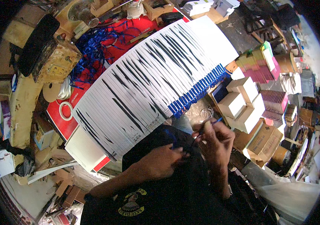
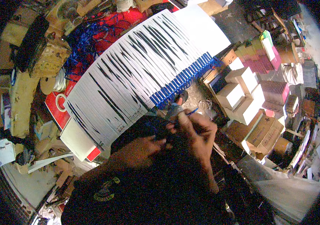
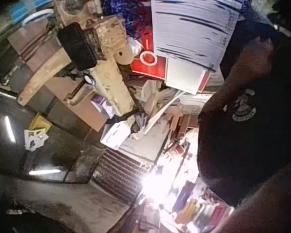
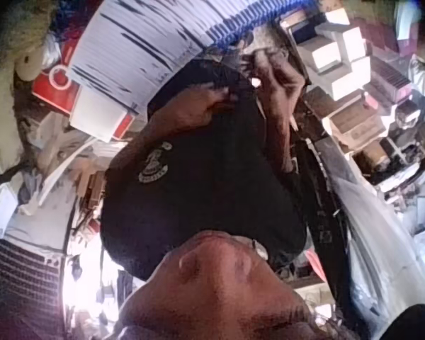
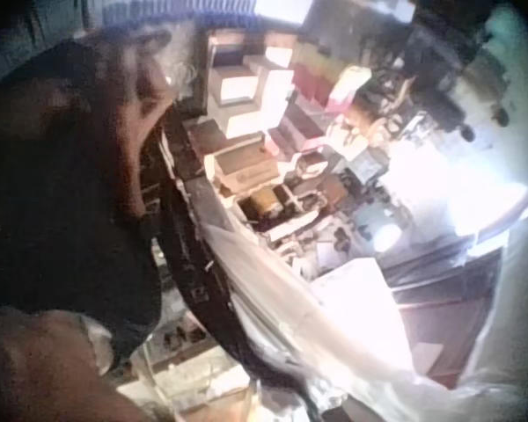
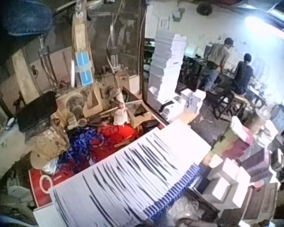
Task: The person attaches ribbons to paper sheets by picking ribbons from a pile and threading them through the edge holes of each sheet by hand.
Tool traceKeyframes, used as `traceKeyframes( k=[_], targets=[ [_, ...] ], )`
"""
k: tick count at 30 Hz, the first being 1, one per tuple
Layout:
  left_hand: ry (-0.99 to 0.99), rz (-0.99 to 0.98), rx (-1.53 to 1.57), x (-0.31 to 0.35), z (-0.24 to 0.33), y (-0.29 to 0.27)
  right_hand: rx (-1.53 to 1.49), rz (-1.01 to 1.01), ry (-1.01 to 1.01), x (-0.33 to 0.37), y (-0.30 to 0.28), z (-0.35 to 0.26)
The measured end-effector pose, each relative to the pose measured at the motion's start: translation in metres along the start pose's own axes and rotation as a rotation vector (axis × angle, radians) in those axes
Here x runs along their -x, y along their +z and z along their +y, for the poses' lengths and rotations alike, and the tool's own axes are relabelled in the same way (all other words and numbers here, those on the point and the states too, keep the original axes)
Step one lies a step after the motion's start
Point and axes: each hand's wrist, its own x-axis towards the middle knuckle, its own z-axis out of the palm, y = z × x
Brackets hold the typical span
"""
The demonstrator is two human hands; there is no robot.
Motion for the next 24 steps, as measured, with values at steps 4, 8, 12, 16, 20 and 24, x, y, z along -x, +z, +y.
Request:
traceKeyframes(
  k=[4, 8, 12, 16, 20, 24],
  targets=[
    [0.196, -0.167, -0.173, 0.006, -0.014, 0.007, 0.268, -0.027, -0.147, -0.021, 0.000, 0.011],
    [-0.060, -0.216, -0.245, 0.005, 0.012, -0.075, 0.333, -0.190, -0.060, -0.034, 0.004, 0.033],
    [0.090, 0.554, -0.268, -0.011, -0.005, -0.093, 0.442, -0.216, -0.104, -0.050, 0.009, 0.053],
    [0.163, 0.707, -0.469, -0.032, -0.032, -0.091, 0.384, -0.281, -0.181, -0.064, 0.008, 0.066],
    [0.123, 0.761, -0.455, -0.040, -0.038, -0.080, 0.394, -0.256, -0.119, -0.066, 0.010, 0.068],
    [0.116, 0.775, -0.449, -0.042, -0.039, -0.078, 0.417, -0.267, -0.156, -0.068, 0.011, 0.068]
  ],
)
